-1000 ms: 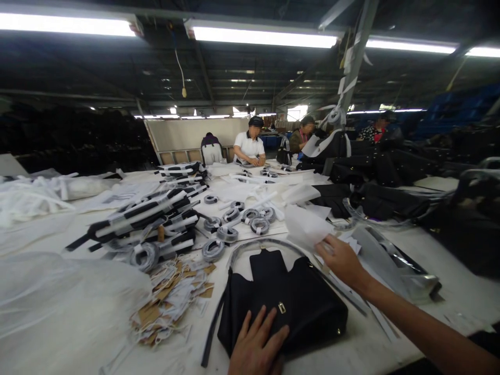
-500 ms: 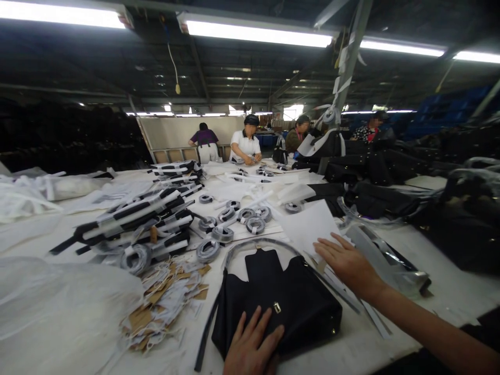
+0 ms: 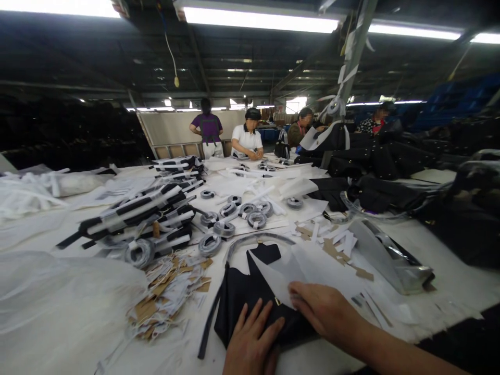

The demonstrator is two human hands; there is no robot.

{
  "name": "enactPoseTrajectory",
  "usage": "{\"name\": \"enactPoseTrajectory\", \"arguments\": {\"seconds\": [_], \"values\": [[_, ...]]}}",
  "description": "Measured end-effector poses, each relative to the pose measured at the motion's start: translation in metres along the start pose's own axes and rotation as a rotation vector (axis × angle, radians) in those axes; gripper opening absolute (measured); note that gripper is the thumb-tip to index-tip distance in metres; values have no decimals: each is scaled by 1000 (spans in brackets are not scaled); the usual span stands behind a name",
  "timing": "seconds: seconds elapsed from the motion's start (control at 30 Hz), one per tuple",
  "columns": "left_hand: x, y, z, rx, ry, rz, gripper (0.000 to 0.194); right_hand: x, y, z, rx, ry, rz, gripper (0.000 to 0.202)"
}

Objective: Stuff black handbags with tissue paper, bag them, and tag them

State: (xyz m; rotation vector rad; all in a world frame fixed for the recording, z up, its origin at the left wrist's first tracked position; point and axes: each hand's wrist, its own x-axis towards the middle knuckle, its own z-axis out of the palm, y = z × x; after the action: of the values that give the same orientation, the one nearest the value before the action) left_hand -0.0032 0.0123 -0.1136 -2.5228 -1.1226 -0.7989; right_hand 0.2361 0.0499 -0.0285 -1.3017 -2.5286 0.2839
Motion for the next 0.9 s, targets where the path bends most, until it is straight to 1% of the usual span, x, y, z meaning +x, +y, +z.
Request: {"name": "enactPoseTrajectory", "arguments": {"seconds": [0.07,0.13,0.17,0.23,0.3,0.37,0.43,0.47,0.5,0.57,0.67,0.8,0.9], "values": [[-2,5,0,-89,-31,-77,51,7,-7,-4,86,-113,5,44],[-4,11,1,-193,-46,-177,50,15,-10,-13,154,-254,-5,57],[-5,14,0,-232,-50,-216,49,18,-10,-20,183,-324,-15,59],[-5,17,-3,-260,-40,-258,47,27,-8,-32,235,-454,-53,51],[-1,18,-10,-244,-44,-245,46,38,-1,-40,266,-543,-121,42],[3,17,-17,-223,-60,-221,49,47,7,-39,254,-552,-202,36],[4,17,-18,-231,-82,-219,52,53,12,-32,207,-492,-265,35],[2,18,-17,-241,-80,-236,53,54,13,-27,186,-457,-281,39],[-1,19,-13,-250,-73,-251,53,53,13,-22,175,-435,-286,44],[-8,21,-6,-236,-45,-258,51,50,10,-12,188,-448,-284,53],[-16,21,-1,-122,-13,-200,46,43,3,0,254,-510,-294,51],[-15,18,-7,-34,-5,-141,39,37,2,11,300,-489,-322,54],[-13,22,-14,-45,54,-122,36,32,7,19,281,-460,-360,55]]}}
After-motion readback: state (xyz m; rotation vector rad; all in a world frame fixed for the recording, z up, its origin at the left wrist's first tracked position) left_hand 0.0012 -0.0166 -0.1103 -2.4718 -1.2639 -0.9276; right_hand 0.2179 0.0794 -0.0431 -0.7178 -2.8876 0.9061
